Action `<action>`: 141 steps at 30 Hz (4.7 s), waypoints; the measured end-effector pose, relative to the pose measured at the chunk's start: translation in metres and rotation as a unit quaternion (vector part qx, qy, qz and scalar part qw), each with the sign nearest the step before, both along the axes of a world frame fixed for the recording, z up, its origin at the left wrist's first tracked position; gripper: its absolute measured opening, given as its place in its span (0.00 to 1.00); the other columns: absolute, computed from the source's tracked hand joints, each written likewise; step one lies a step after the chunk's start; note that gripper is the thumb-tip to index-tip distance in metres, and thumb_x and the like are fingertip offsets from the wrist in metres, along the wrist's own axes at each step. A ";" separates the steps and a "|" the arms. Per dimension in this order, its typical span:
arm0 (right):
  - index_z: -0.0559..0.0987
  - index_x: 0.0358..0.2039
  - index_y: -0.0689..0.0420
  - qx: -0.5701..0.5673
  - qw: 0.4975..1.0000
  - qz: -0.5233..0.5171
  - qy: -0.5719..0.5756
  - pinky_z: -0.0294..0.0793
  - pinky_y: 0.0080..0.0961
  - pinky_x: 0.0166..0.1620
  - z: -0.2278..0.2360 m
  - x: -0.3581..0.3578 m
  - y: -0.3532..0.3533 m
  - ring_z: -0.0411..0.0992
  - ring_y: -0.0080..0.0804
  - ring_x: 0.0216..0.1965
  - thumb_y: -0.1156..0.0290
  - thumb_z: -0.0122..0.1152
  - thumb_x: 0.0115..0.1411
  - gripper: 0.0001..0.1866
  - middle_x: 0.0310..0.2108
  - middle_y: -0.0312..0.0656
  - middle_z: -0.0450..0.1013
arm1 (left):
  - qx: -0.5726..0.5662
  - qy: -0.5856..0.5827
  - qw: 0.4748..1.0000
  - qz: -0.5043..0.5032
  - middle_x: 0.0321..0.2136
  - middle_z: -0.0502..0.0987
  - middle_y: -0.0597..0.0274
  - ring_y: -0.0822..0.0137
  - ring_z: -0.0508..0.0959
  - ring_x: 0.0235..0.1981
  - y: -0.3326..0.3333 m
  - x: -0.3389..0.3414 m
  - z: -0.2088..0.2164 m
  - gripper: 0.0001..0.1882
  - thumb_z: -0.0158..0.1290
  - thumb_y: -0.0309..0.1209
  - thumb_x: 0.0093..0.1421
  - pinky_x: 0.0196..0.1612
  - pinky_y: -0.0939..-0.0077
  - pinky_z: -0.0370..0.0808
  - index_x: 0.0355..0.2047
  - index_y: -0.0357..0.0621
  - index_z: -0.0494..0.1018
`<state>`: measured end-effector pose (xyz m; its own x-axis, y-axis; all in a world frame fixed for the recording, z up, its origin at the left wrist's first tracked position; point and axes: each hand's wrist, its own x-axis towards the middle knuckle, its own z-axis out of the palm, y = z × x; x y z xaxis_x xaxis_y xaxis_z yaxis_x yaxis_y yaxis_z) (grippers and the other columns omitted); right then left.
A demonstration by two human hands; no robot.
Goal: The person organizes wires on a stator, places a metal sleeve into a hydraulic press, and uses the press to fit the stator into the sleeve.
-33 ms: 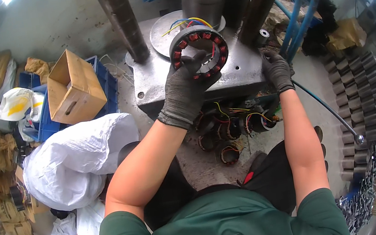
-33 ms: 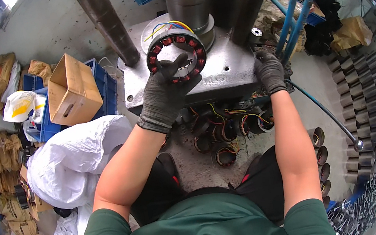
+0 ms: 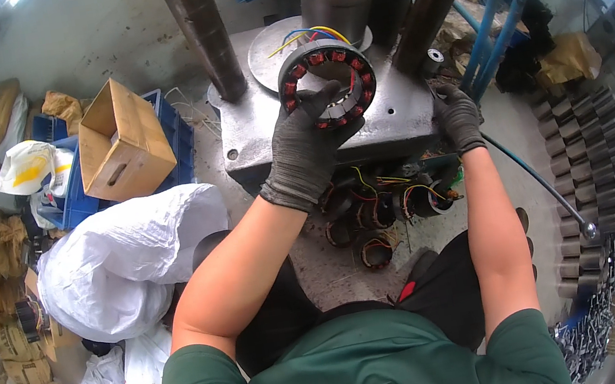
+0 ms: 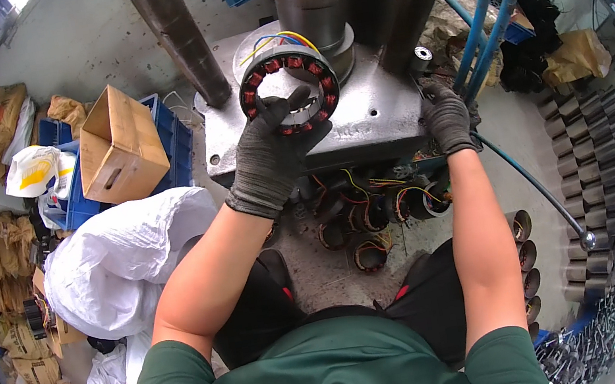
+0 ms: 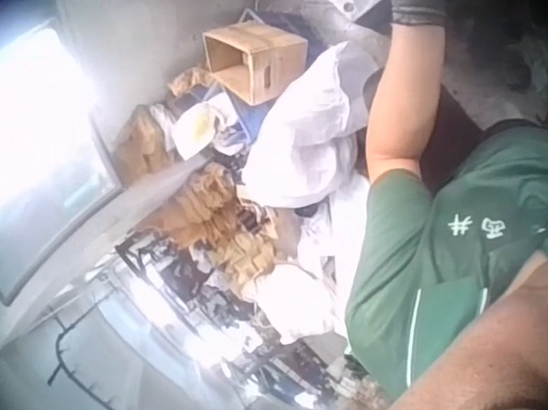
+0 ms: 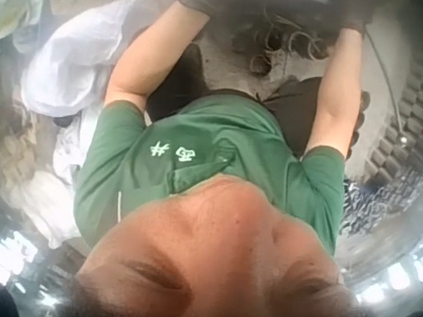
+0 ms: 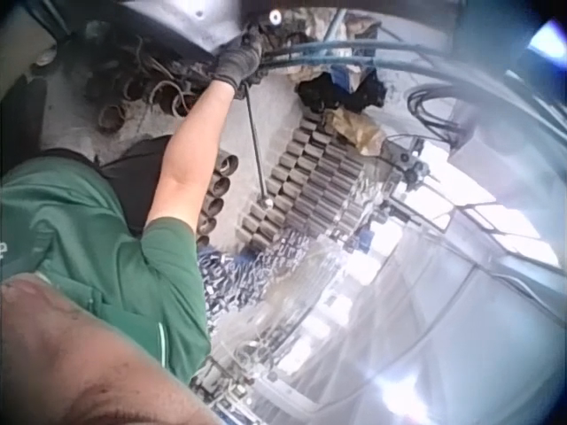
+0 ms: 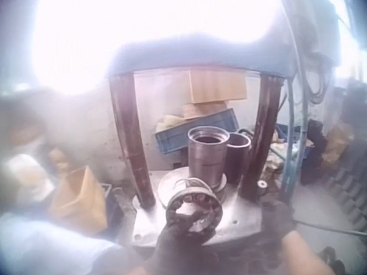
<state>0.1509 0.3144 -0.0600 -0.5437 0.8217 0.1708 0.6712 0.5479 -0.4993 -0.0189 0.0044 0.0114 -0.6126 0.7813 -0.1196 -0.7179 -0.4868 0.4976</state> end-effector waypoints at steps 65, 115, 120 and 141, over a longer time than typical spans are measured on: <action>0.78 0.52 0.63 -0.265 0.813 0.292 0.428 0.78 0.33 0.56 0.066 0.017 -0.216 0.79 0.32 0.50 0.73 0.53 0.71 0.13 0.48 0.45 0.81 | -0.072 0.023 0.987 0.140 0.42 0.79 0.60 0.64 0.81 0.37 0.023 0.056 0.004 0.19 0.54 0.18 0.60 0.41 0.71 0.83 0.52 0.41 0.72; 0.81 0.52 0.61 -0.234 0.829 0.241 0.447 0.75 0.30 0.53 0.123 0.078 -0.151 0.77 0.29 0.45 0.69 0.55 0.68 0.16 0.45 0.44 0.81 | -0.197 0.174 0.962 -0.069 0.46 0.78 0.53 0.58 0.81 0.43 0.018 0.044 -0.006 0.21 0.51 0.22 0.57 0.46 0.61 0.84 0.53 0.37 0.72; 0.81 0.49 0.62 -0.250 0.822 0.257 0.442 0.76 0.30 0.52 0.120 0.076 -0.167 0.77 0.29 0.44 0.67 0.57 0.66 0.16 0.43 0.44 0.81 | -0.142 -0.011 0.987 -0.077 0.44 0.77 0.51 0.55 0.79 0.41 0.015 0.051 0.004 0.16 0.50 0.23 0.56 0.50 0.52 0.79 0.46 0.36 0.73; 0.80 0.46 0.62 -0.312 0.822 0.265 0.397 0.79 0.32 0.51 0.107 0.060 -0.176 0.79 0.32 0.44 0.65 0.59 0.66 0.15 0.40 0.44 0.80 | -0.110 -0.115 0.978 -0.137 0.39 0.78 0.48 0.52 0.80 0.42 0.016 0.033 -0.020 0.15 0.50 0.21 0.55 0.56 0.54 0.79 0.42 0.27 0.74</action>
